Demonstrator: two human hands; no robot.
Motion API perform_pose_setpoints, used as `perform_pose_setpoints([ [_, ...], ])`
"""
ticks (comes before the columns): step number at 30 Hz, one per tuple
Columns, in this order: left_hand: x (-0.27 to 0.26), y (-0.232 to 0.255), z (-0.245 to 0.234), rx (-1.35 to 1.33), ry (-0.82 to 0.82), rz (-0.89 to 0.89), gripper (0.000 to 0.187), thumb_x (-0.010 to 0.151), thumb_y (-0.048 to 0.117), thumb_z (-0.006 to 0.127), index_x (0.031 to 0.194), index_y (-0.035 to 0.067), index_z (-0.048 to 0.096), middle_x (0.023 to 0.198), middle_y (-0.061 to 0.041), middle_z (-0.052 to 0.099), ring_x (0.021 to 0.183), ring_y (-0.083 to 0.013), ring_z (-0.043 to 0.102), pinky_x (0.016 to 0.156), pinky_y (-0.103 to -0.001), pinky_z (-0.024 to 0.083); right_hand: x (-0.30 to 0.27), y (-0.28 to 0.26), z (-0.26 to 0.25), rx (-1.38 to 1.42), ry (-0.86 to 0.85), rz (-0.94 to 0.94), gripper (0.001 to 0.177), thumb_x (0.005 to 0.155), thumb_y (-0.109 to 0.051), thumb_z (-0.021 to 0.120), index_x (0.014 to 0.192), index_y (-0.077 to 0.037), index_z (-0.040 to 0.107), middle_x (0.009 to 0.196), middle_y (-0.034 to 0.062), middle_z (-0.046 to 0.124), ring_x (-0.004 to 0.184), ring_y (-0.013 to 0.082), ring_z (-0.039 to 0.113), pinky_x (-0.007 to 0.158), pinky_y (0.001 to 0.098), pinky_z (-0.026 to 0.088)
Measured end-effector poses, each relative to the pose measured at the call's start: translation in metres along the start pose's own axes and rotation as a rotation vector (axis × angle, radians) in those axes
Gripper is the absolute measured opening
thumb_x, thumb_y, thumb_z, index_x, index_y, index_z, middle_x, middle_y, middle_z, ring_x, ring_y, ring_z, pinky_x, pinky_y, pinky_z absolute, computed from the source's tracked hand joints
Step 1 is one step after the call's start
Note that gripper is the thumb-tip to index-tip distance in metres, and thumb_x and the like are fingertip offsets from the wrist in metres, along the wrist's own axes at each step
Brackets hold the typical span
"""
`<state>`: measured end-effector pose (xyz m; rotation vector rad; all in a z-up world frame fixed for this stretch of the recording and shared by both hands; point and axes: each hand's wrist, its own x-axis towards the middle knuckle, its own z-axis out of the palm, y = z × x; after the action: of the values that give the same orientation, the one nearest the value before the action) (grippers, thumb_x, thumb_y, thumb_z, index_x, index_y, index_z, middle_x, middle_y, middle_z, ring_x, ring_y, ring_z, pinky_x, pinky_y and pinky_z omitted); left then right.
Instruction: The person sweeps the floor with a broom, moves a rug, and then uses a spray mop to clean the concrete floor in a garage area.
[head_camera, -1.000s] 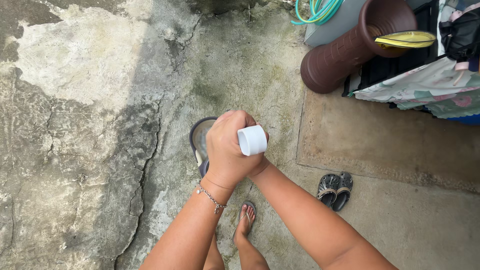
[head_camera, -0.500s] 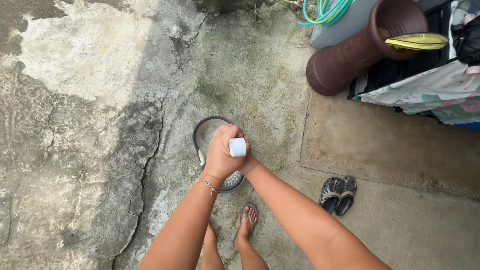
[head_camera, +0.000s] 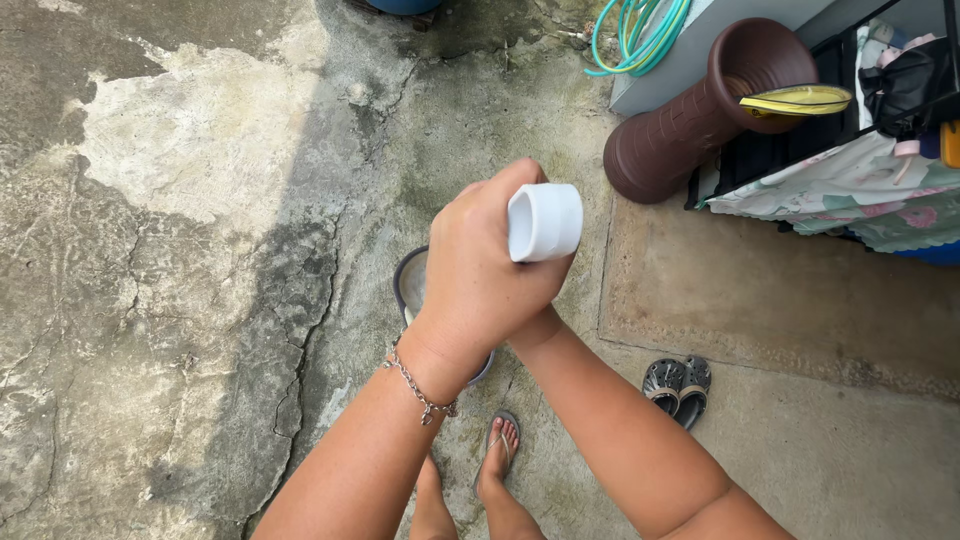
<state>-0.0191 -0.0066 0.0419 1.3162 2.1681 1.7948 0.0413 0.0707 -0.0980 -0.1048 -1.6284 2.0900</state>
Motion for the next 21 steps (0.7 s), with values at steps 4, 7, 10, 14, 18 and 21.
perform_pose_setpoints([
  [4,-0.022,-0.036,0.019,-0.019,0.048,0.057,0.029,0.069,0.007,0.077,0.085,0.009,0.053,0.079,-0.011,0.063,0.082,-0.0350,0.066,0.076,-0.042,0.054,-0.013,0.032,-0.022,-0.574,0.025,-0.132,0.021,0.107,-0.020,0.056,0.125,-0.010,0.054,0.116,0.0003,0.058,0.109,0.0090,0.060,0.093,0.0270,0.054],
  [7,-0.031,-0.060,0.032,-0.032,0.037,0.069,0.029,0.068,0.004,0.077,0.084,0.008,0.053,0.077,-0.010,0.062,0.080,-0.0344,0.066,0.076,-0.042,0.053,-0.030,0.068,-0.040,-0.477,0.071,-0.184,0.028,0.099,-0.016,0.064,0.121,-0.007,0.050,0.113,0.0006,0.056,0.106,0.0104,0.058,0.090,0.0275,0.052],
  [10,-0.042,-0.082,0.045,-0.040,0.020,0.027,0.027,0.069,0.003,0.076,0.082,0.008,0.053,0.077,-0.010,0.062,0.078,-0.0347,0.064,0.073,-0.042,0.051,-0.044,0.112,-0.059,-0.479,-0.005,-0.008,0.008,0.107,-0.014,0.051,0.115,-0.011,0.053,0.108,-0.0050,0.056,0.101,0.0057,0.060,0.086,0.0236,0.053],
  [14,-0.060,-0.114,0.067,-0.016,0.002,-0.015,0.027,0.067,0.002,0.075,0.078,0.009,0.052,0.074,-0.011,0.060,0.075,-0.0347,0.062,0.069,-0.042,0.050,-0.054,0.147,-0.079,0.093,0.082,0.074,0.007,0.104,-0.010,0.057,0.110,-0.009,0.053,0.108,-0.0014,0.057,0.104,0.0069,0.058,0.092,0.0261,0.052],
  [18,-0.087,-0.148,0.092,-0.057,-0.018,-0.008,0.027,0.063,0.004,0.075,0.076,0.009,0.052,0.071,-0.009,0.060,0.072,-0.0336,0.061,0.070,-0.041,0.050,-0.079,0.174,-0.097,-0.116,0.108,0.226,0.013,0.098,-0.010,0.057,0.111,-0.006,0.057,0.105,0.0027,0.060,0.098,0.0089,0.061,0.087,0.0258,0.051],
  [21,-0.107,-0.169,0.111,-0.065,-0.047,0.007,0.027,0.064,0.005,0.075,0.077,0.010,0.052,0.072,-0.009,0.061,0.073,-0.0330,0.061,0.077,-0.041,0.051,-0.099,0.207,-0.111,0.006,0.095,0.215,0.012,0.104,-0.011,0.057,0.114,-0.006,0.053,0.110,0.0036,0.057,0.106,0.0103,0.058,0.096,0.0281,0.048],
])
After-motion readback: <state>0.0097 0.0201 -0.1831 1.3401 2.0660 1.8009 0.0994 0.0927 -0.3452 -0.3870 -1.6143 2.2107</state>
